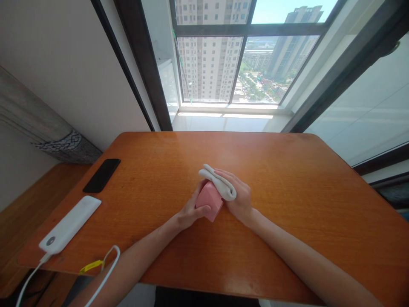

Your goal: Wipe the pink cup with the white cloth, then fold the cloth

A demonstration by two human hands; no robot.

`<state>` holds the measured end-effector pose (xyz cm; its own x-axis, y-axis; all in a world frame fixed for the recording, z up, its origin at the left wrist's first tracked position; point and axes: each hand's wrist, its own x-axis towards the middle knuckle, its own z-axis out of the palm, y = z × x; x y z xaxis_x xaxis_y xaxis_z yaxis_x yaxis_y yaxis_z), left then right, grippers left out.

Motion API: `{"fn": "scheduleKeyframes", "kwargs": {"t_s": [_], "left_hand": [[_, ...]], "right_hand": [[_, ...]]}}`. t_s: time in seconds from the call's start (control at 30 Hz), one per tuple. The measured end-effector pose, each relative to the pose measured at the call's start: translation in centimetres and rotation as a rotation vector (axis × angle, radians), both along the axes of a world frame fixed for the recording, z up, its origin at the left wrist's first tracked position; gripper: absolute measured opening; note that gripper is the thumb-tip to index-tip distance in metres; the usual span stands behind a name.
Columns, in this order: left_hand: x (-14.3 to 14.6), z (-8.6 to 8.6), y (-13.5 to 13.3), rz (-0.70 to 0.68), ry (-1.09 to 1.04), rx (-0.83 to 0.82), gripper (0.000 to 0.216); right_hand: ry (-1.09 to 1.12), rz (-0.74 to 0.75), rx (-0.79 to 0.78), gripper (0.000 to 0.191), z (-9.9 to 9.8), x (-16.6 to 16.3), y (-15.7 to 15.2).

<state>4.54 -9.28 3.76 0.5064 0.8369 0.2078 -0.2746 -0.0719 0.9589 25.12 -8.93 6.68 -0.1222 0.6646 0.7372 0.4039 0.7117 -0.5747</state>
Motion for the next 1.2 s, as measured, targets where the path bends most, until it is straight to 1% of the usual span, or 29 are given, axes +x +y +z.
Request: {"fn": "scheduleKeyframes", "kwargs": {"t_s": [0.07, 0.17, 0.23, 0.33, 0.4, 0.57, 0.7, 0.77, 0.87, 0.9, 0.97, 1.07, 1.2], "left_hand": [[0.1, 0.0, 0.1, -0.017, 0.006, 0.03, 0.097], [0.3, -0.6, 0.2, -0.042, 0.007, 0.062, 0.084], [0.3, -1.1, 0.1, -0.003, 0.008, 0.083, 0.077], [0.3, -1.6, -0.1, 0.089, 0.01, 0.127, 0.072], [0.4, -1.5, -0.2, 0.1, 0.019, 0.135, 0.071], [0.7, -1.0, -0.2, 0.047, 0.071, 0.096, 0.065], [0.6, -1.0, -0.1, -0.042, 0.102, 0.069, 0.057], [0.5, -1.1, -0.2, -0.064, 0.111, 0.05, 0.058], [0.3, -1.1, -0.5, -0.005, 0.094, 0.052, 0.059], [0.2, -1.0, -0.5, 0.022, 0.087, 0.062, 0.062], [0.2, -0.7, -0.6, 0.048, 0.073, 0.072, 0.076], [0.1, -0.2, -0.8, 0.02, 0.053, 0.056, 0.096], [-0.1, -0.1, -0.9, 0.043, 0.058, 0.043, 0.103]], "right_hand": [[-0.063, 0.029, 0.077, 0.056, 0.2, 0.5, 0.0], [-0.212, 0.084, 0.247, 0.06, 0.8, 1.3, 0.0], [-0.29, 0.087, 0.317, 0.061, 1.2, 1.5, 0.0], [-0.355, 0.05, 0.363, 0.065, 1.8, 1.4, -0.1], [-0.397, 0.067, 0.403, 0.07, 2.1, 1.2, -0.2], [-0.474, 0.145, 0.508, 0.072, 2.7, 1.4, -0.5], [-0.542, 0.213, 0.557, 0.068, 2.6, 1.7, -0.6], [-0.51, 0.244, 0.535, 0.067, 2.2, 1.6, -0.6], [-0.346, 0.23, 0.434, 0.069, 1.3, 1.2, -0.5], [-0.278, 0.22, 0.381, 0.07, 0.9, 1.1, -0.5], [-0.146, 0.208, 0.244, 0.065, 0.4, 0.8, -0.5], [-0.018, 0.205, 0.052, 0.056, -0.1, 0.5, -0.8], [0.087, 0.212, -0.106, 0.05, -0.3, 0.0, -1.0]]}}
